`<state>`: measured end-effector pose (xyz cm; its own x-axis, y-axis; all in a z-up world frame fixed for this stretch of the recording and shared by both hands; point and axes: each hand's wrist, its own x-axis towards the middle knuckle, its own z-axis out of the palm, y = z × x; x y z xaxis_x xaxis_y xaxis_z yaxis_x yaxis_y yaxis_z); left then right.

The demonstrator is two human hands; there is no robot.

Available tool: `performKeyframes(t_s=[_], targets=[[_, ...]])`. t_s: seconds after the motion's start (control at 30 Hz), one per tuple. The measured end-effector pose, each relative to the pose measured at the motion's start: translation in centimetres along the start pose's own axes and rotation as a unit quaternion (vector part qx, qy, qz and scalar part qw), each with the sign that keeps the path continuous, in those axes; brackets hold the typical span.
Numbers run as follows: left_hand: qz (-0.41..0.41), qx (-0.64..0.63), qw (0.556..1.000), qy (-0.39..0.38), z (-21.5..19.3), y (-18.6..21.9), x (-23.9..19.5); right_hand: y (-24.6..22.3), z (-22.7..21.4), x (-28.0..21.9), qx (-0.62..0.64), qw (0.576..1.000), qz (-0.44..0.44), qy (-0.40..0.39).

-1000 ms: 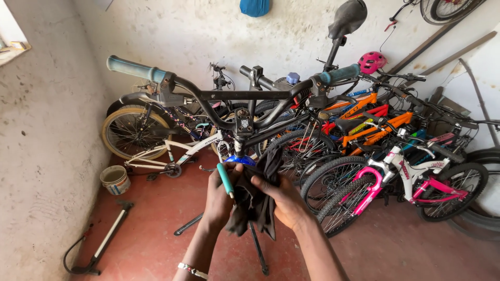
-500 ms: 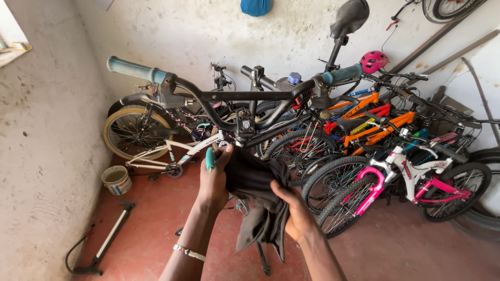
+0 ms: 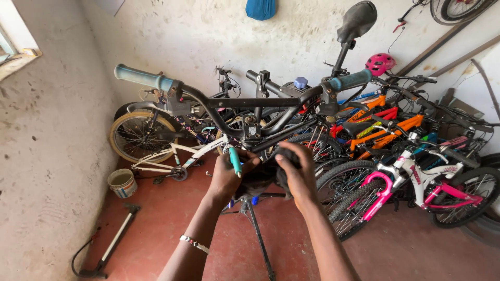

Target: The person uses a screwdriver to tighten bolts on the handlebars of a bicycle mounted on a repair stand. They wipe the handlebars with a cloth and then reach into a toolbox to retrieve a cable.

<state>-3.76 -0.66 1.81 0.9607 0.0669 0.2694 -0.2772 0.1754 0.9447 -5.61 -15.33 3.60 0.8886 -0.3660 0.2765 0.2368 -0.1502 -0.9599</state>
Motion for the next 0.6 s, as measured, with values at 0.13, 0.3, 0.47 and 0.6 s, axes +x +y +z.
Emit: performKeyframes(t_s=[0.13, 0.3, 0.47, 0.6], targets=[[0.020, -0.019, 0.999, -0.044, 0.0, 0.2, 0.9, -0.1, 1.0, 1.1, -0.009, 0.976, -0.099, -0.192], [0.022, -0.037, 0.999, -0.026, -1.5, 1.9, 0.8, -1.1, 1.7, 1.6, 0.020, 0.957, 0.019, -0.289], [0.007, 0.169, 0.985, -0.046, -3.4, -0.8, 2.5, 2.7, 2.4, 4.4, 0.062, 0.968, 0.033, -0.242], [0.034, 0.208, 0.977, -0.027, -3.8, -1.7, 3.3, 0.4, 2.6, 3.9, -0.034, 0.973, -0.058, -0.222]])
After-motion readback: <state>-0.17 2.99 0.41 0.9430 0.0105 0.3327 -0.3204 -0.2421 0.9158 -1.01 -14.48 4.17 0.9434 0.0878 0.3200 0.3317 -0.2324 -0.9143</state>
